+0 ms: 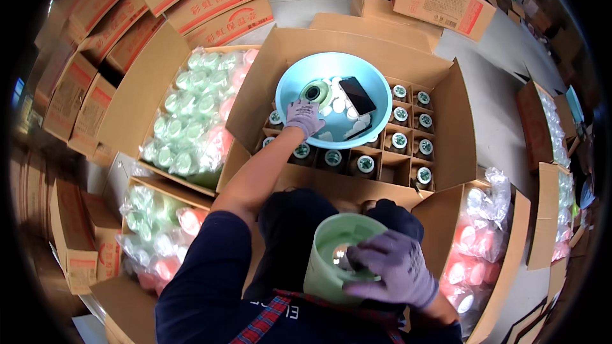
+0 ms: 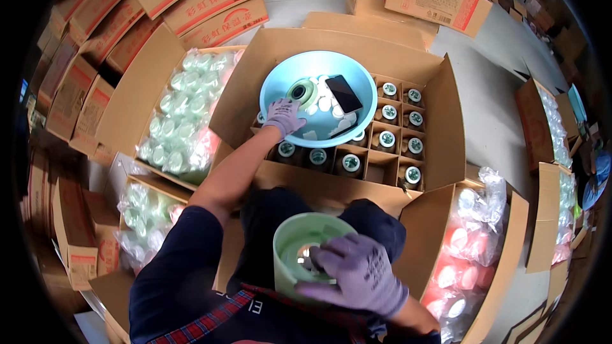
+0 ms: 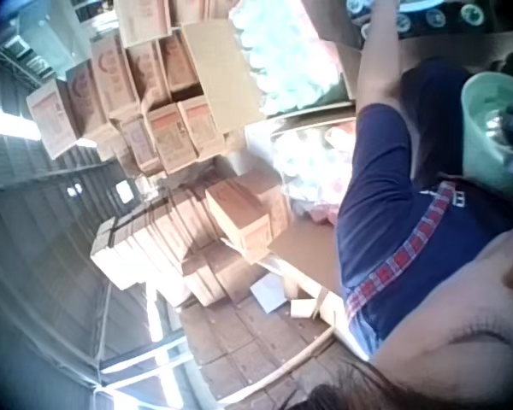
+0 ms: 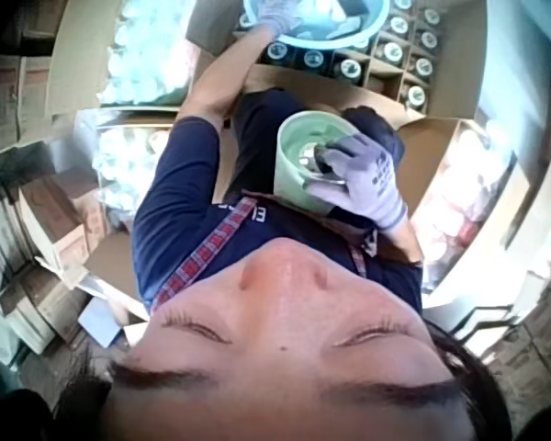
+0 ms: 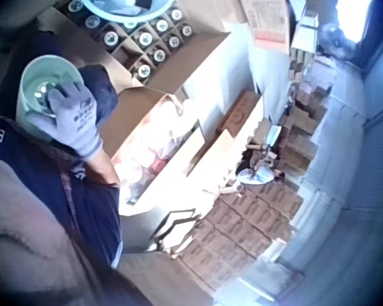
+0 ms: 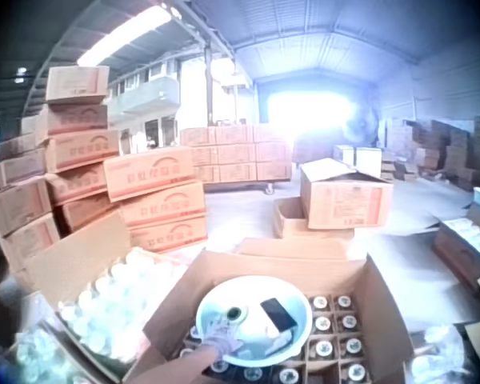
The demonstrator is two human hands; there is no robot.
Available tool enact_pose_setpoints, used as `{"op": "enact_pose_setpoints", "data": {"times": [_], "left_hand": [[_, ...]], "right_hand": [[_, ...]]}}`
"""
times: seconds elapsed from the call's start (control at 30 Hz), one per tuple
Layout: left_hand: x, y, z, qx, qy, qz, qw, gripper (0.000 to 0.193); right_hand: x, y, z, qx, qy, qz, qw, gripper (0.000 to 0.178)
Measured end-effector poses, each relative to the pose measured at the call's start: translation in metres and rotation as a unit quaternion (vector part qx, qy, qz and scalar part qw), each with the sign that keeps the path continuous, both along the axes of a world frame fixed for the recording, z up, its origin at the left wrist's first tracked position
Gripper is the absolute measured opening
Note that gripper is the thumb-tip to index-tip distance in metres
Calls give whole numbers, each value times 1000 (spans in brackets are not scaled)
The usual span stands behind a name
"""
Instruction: The person assembles plastic pitchers by inserting a black filter into the lid and screwing it onto the pitcher body. They handle multiple pitchers in green and pink, removing them from plastic bags, assembling them, and placing them into cardboard boxes.
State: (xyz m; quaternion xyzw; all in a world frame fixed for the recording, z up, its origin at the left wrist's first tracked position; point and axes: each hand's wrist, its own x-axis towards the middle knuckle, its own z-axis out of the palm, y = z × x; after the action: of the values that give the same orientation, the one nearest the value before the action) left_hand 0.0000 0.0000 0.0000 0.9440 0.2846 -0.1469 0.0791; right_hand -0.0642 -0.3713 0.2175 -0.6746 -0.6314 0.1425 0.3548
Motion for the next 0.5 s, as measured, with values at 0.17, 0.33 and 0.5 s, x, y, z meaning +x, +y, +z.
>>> {"op": "enact_pose_setpoints", "data": {"times": [0.17,0.33,0.5], "left_hand": [[97,54,-67,127,-35,33,991,56],[98,30,-42,37,-252,-12,967,39],[-39,-78,152,97,-420,-356,829,25]], "right_hand": [[45,20,-17,-8,40,-20,999,50],[63,17,-29,27,75,6,997,59],[93,30,-62,160,280,-270,907,63]]}}
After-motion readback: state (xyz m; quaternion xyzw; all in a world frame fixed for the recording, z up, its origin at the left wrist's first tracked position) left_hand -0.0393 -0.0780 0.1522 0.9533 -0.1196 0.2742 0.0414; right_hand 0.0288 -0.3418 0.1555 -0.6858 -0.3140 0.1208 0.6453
